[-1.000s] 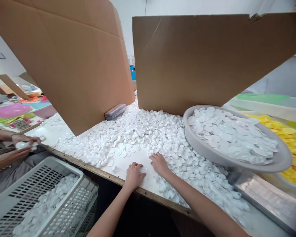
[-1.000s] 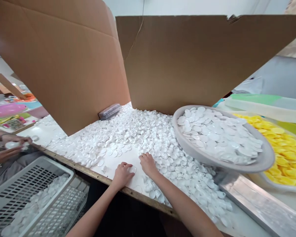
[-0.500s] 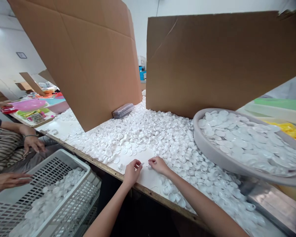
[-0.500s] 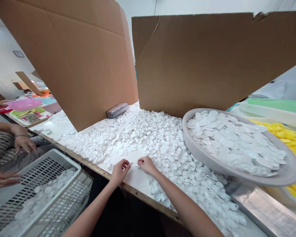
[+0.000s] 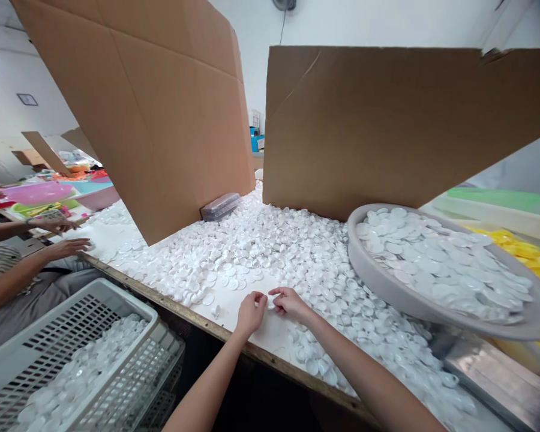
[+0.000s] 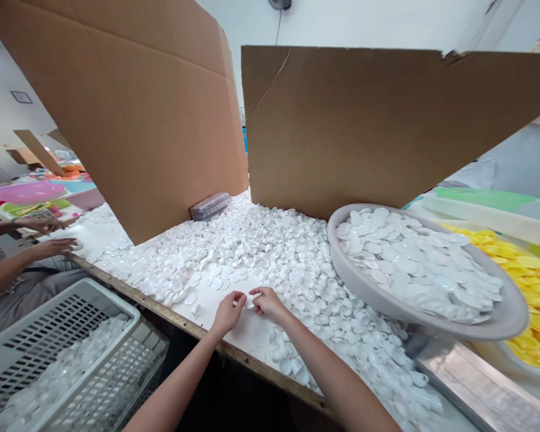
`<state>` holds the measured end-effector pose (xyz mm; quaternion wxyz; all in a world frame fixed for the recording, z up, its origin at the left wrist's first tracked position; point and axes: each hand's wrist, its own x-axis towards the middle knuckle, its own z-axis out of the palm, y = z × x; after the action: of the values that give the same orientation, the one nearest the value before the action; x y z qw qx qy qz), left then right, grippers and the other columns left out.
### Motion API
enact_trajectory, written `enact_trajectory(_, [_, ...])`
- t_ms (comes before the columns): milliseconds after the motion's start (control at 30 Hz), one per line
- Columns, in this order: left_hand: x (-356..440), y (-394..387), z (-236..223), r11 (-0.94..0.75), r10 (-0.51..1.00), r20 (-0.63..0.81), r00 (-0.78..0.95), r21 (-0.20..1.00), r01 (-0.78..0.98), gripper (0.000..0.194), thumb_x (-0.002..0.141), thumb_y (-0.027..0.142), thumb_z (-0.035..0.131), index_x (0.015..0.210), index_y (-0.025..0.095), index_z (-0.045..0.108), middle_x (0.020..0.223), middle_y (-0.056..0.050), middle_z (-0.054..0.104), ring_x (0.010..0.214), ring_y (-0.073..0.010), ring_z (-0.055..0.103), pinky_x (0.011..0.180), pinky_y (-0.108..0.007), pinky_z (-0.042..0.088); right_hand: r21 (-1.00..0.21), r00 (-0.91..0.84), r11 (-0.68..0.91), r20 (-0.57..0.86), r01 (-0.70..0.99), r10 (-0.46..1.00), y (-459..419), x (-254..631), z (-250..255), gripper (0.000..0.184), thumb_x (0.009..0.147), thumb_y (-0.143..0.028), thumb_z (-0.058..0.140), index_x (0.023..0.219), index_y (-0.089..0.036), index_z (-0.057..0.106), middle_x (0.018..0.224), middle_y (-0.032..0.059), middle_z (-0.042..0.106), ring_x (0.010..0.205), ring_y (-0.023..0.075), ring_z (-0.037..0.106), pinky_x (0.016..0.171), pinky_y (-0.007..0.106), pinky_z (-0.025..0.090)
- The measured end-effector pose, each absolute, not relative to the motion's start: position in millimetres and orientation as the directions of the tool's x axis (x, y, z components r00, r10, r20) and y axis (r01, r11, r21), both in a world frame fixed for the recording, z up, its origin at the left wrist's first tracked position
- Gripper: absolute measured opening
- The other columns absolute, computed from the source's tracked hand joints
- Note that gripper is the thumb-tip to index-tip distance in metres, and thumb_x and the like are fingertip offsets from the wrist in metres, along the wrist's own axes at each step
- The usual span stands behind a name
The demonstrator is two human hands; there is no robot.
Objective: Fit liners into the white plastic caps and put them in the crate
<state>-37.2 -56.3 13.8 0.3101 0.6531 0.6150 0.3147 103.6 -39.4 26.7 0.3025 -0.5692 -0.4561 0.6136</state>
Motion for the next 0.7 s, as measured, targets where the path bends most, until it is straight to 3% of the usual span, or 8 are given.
enact_trajectory(167, [-34.8, -52.6, 3.7, -0.029, 0.99, -0.08, 0.117, 0.695, 0.719, 0.02, 0.076, 0.033, 0.042, 0.081, 0.017, 0.054, 0.073, -0.001, 0.057, 0.069, -0.011, 0.051, 0.063, -0.022, 0.035, -0.875, -0.103, -0.431, -0.46, 0.22, 0.882, -44.9, 98.5, 14.1, 0.032, 0.064, -0.007, 0.04, 0.095, -0.012, 0.048, 0.045, -0.0036, 0.049, 0.036, 0.0064, 0.045, 0.036, 0.016, 0.036])
enact_trajectory(433, [-42.7, -55.9, 2.3, -0.069, 0.975, -0.102, 0.199, 0.71, 0.701, 0.02, 0.073, 0.036, 0.046, 0.081, 0.019, 0.054, 0.078, 0.0, 0.059, 0.071, -0.0105, 0.052, 0.062, -0.02, 0.034, -0.891, -0.148, -0.417, -0.444, 0.181, 0.884, -48.0, 103.4, 3.6, 0.021, 0.067, -0.01, 0.046, 0.088, -0.012, 0.049, 0.061, 0.0001, 0.053, 0.051, 0.0102, 0.057, 0.046, 0.021, 0.047])
enact_trajectory(567, [-34.2, -40.6, 12.3, -0.022, 0.966, -0.196, 0.167, 0.583, 0.812, 0.032, 0.077, 0.043, 0.036, 0.078, 0.018, 0.056, 0.076, -0.003, 0.058, 0.072, -0.0139, 0.052, 0.063, -0.024, 0.035, -0.87, -0.125, -0.444, -0.475, 0.213, 0.871, -48.6, 101.4, 4.8, 0.02, 0.067, -0.01, 0.046, 0.087, -0.012, 0.048, 0.063, 0.0013, 0.055, 0.051, 0.0128, 0.059, 0.045, 0.022, 0.047])
enact_trajectory(700, [-9.1, -22.8, 19.3, -0.024, 0.998, -0.036, 0.043, 0.426, 0.904, 0.032, 0.079, 0.04, 0.033, 0.092, 0.018, 0.052, 0.094, -0.008, 0.052, 0.089, -0.0198, 0.046, 0.072, -0.03, 0.032, -0.874, -0.1, -0.419, -0.453, 0.245, 0.886, -48.4, 99.9, 6.5, 0.015, 0.066, -0.008, 0.045, 0.08, -0.013, 0.048, 0.058, -0.0007, 0.055, 0.049, 0.0125, 0.058, 0.044, 0.021, 0.047])
